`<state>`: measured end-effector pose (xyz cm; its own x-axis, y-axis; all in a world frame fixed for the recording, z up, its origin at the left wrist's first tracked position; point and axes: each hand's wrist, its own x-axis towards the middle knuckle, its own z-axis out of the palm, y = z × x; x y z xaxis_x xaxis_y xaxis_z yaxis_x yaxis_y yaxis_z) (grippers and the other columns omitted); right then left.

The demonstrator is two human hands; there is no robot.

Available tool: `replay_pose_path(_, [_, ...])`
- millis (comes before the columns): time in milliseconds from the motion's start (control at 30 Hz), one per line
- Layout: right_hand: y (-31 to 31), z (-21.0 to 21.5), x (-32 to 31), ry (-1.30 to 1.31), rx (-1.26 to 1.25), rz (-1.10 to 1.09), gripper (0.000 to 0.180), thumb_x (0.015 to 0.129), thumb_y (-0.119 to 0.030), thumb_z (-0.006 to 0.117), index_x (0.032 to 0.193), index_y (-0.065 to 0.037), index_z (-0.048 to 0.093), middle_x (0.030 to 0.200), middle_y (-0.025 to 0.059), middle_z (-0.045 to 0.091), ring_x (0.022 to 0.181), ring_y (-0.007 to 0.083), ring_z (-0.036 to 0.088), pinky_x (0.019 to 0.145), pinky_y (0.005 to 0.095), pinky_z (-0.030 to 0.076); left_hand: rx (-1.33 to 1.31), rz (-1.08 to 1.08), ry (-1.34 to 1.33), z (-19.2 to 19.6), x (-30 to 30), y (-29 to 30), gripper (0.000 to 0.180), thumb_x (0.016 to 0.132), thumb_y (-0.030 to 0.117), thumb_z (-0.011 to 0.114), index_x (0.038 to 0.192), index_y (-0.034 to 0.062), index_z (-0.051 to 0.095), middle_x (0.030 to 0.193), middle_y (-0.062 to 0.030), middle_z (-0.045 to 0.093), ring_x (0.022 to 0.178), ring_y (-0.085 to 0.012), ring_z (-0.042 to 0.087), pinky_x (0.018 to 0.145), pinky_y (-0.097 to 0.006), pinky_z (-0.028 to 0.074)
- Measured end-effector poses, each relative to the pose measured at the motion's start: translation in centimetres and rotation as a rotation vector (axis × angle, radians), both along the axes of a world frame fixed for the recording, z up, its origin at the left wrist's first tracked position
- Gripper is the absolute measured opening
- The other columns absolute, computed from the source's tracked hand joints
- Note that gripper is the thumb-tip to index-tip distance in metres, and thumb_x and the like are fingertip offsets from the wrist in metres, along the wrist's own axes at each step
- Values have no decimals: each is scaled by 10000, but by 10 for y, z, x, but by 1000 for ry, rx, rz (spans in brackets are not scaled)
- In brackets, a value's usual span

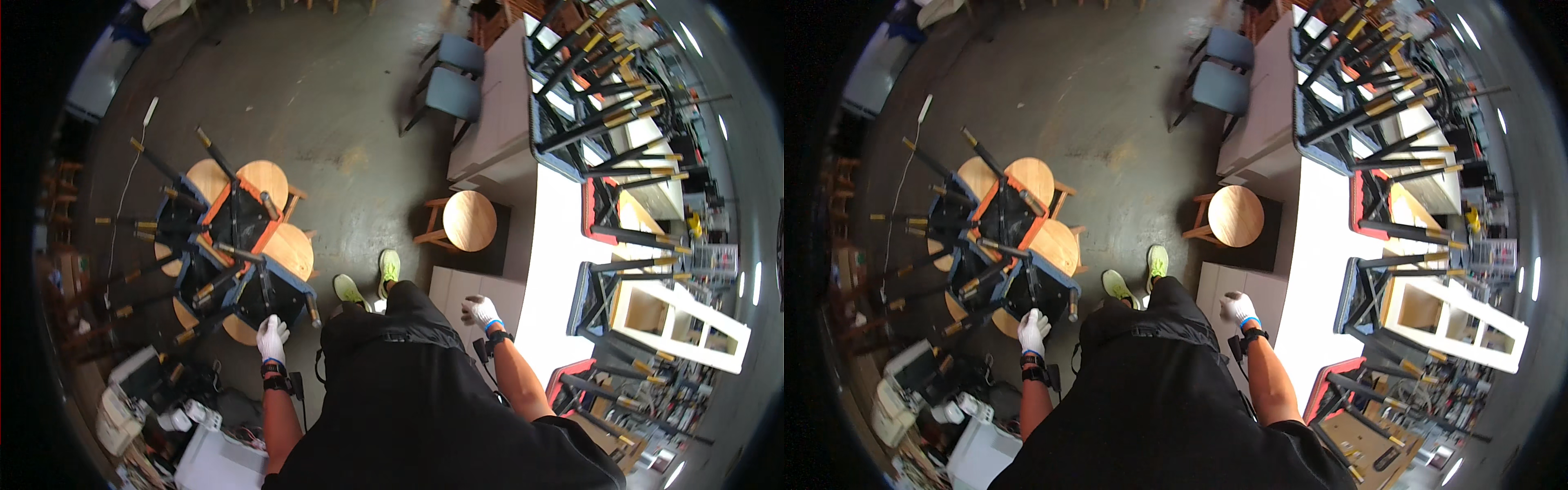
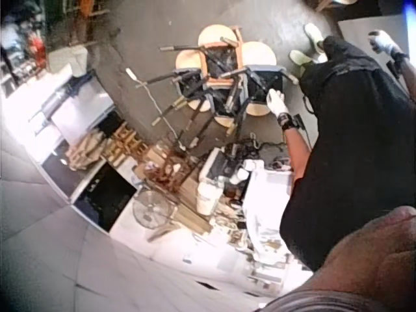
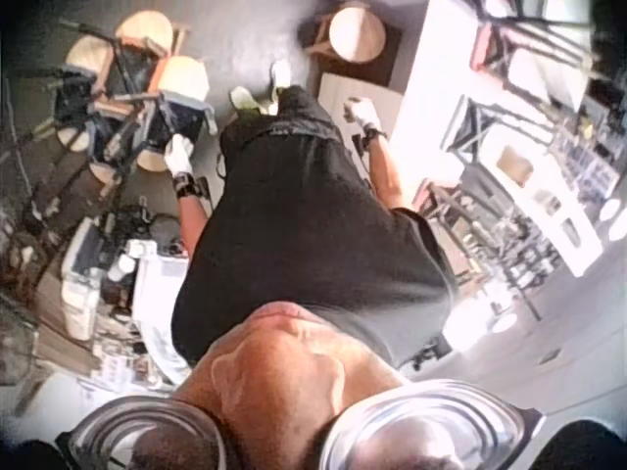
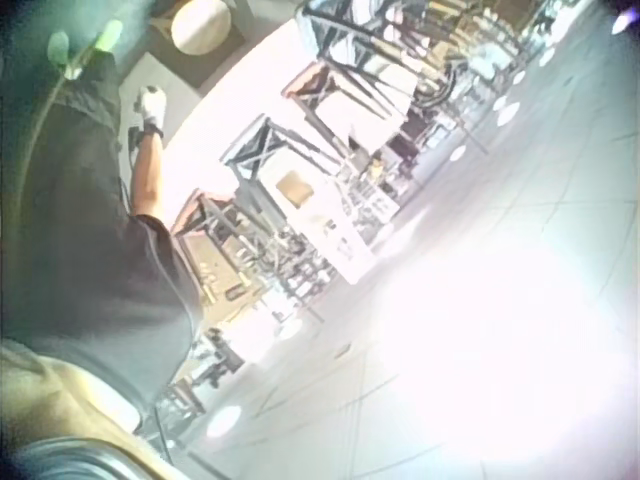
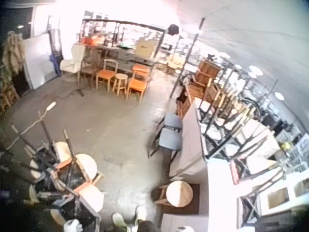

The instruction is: The person is stacking stool frames onto wooden stool seats in a furniture workshop.

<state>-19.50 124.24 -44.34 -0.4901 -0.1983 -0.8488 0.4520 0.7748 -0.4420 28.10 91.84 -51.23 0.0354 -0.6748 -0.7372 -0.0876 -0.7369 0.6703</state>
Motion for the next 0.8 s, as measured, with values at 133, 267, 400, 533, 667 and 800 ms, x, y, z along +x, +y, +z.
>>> replay_pose_path(133, [39, -14, 19, -38, 122, -72, 395, 877, -168, 612, 1228, 10, 576, 818, 135, 644, 616, 249, 657, 555, 368, 562, 78, 84, 45, -21, 19, -2, 395, 921, 334, 646, 1188, 52, 574, 1086, -106, 634, 995, -306, 655, 768, -407, 562])
replay_pose_path(267, [57, -18, 17, -34, 124, -144, 388, 875, -163, 614, 1224, 2, 585, 834, 145, 657, 617, 262, 660, 555, 379, 562, 56, 74, 1, -25, 23, 4, 351, 934, 333, 622, 1152, 60, 588, 1075, -111, 645, 964, -305, 667, 740, -412, 565])
replay_pose_path(400, [51, -22, -9, 145, 8, -175, 397, 874, -146, 609, 1232, 21, 577, 871, 149, 673, 606, 231, 657, 532, 348, 541, 32, 60, -31, -15, -1, 5, 341, 948, 304, 603, 1169, 46, 577, 1122, -136, 637, 1005, -329, 655, 787, -429, 561])
replay_pose_path(533, [32, -11, -54, 348, -134, -259, 288, 885, -94, 593, 1148, 24, 601, 834, 118, 656, 568, 173, 607, 495, 306, 487, -15, 28, -45, 0, -42, -1, 352, 950, 285, 607, 1195, 37, 558, 1145, -151, 629, 1027, -341, 646, 805, -446, 557])
replay_pose_path(667, [39, -12, -109, 845, -117, -248, 208, 893, -170, 621, 994, 9, 654, 878, 191, 702, 819, 277, 675, 765, 378, 525, -92, 8, -77, 13, -78, -3, 330, 939, 262, 627, 1183, 49, 563, 1116, -135, 623, 1010, -323, 646, 807, -425, 548])
replay_pose_path(800, [65, -10, -162, 918, 90, -251, 325, 897, -291, 636, 944, 30, 633, 803, 182, 676, 696, 286, 633, 714, 409, 509, -168, -29, -156, 23, -106, 6, 290, 933, 250, 628, 1131, 43, 588, 1050, -100, 619, 926, -244, 641, 742, -349, 530])
